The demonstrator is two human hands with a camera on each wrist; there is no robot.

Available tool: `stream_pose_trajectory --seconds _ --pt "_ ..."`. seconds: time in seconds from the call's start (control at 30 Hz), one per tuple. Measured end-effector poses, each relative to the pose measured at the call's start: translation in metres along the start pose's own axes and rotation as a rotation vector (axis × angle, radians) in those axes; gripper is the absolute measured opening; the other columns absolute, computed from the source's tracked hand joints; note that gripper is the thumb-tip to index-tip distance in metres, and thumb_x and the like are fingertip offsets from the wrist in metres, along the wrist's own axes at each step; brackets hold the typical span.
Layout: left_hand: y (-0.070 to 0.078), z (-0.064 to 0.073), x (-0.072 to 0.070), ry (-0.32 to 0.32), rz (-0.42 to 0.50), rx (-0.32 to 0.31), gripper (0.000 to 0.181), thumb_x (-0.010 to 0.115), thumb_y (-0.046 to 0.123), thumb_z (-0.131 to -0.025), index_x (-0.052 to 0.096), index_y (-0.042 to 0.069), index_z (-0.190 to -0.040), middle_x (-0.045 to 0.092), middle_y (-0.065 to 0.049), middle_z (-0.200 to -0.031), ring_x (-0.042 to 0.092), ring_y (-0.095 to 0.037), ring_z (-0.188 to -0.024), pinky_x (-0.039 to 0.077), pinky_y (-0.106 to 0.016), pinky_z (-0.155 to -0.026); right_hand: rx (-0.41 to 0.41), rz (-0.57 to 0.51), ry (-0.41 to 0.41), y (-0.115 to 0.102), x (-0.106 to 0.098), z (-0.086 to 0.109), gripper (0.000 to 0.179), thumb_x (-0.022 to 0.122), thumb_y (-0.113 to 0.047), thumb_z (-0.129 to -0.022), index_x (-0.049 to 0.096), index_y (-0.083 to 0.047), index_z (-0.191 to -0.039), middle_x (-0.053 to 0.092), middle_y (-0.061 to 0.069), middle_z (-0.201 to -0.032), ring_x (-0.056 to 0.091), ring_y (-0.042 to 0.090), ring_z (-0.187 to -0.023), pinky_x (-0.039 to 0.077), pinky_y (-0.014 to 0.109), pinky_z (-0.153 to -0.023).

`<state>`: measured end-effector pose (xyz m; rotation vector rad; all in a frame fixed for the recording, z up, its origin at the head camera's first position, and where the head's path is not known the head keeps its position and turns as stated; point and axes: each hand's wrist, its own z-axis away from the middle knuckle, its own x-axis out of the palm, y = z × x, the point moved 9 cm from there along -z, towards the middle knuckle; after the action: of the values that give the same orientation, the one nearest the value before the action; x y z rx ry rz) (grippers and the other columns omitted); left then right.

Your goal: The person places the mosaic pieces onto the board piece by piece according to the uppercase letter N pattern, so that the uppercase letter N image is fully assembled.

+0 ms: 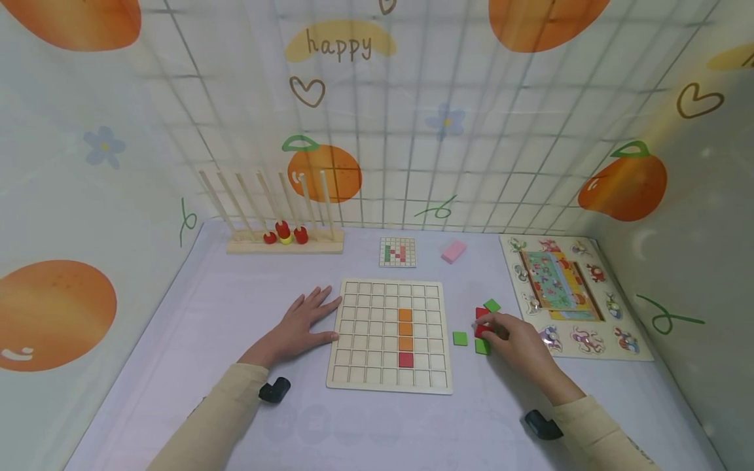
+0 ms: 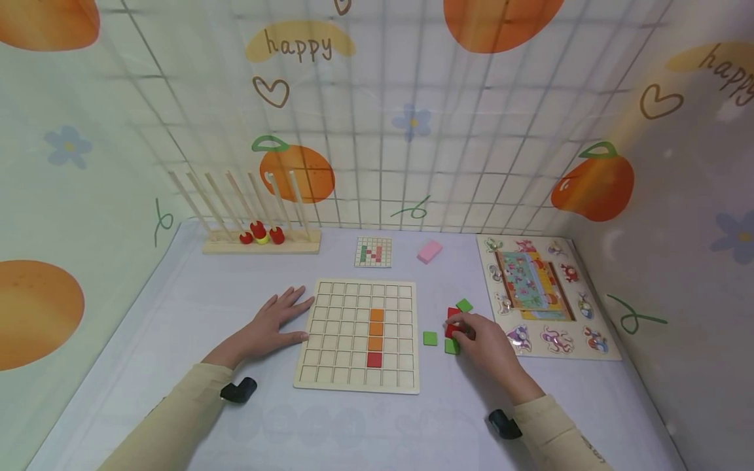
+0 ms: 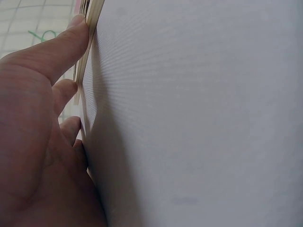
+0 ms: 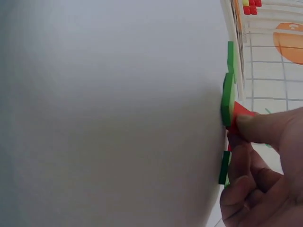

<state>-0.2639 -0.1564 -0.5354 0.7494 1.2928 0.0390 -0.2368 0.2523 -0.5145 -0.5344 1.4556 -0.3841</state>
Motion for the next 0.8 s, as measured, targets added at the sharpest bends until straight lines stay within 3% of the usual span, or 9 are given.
stream_pose_trajectory --seconds 0.2,0.47,0.8 --pt "0.0 0.0 0.0 0.0 -0.005 -0.002 0.082 0.068 0.055 -0.092 0.034 0.025 -0.16 0.016 -0.006 -0.17 0.006 -0.031 -0.157 0.002 -0.055 -0.125 -0.008 -0.01 0.001 -0.003 -0.001 0.001 0.022 0.072 -0.014 -0.096 0.072 -0.016 -0.118 0.072 0.007 -0.109 0.057 0.019 -0.084 0.05 0.034 -0.071" --pt "-0.002 -0.001 0.001 -0.006 -0.008 -0.01 0.082 0.068 0.055 -0.093 0.033 0.025 -0.161 0.016 -0.006 -0.17 0.005 -0.03 -0.157 0.002 -0.054 -0.125 -0.02 -0.043 0.015 -0.006 -0.002 0.001 0.022 0.073 -0.015 -0.095 0.07 -0.016 -0.117 0.072 0.001 -0.1 0.057 0.016 -0.079 0.049 0.031 -0.067" --pt "-0.001 0.0 0.001 -0.008 -0.006 -0.007 0.082 0.068 0.055 -0.093 0.033 0.025 -0.161 0.015 -0.006 -0.17 0.005 -0.03 -0.157 0.002 -0.054 -0.125 -0.001 -0.105 0.017 -0.014 0.001 -0.001 0.021 0.07 -0.015 -0.098 0.07 -0.015 -0.119 0.073 0.003 -0.106 0.06 0.017 -0.084 0.053 0.032 -0.072"
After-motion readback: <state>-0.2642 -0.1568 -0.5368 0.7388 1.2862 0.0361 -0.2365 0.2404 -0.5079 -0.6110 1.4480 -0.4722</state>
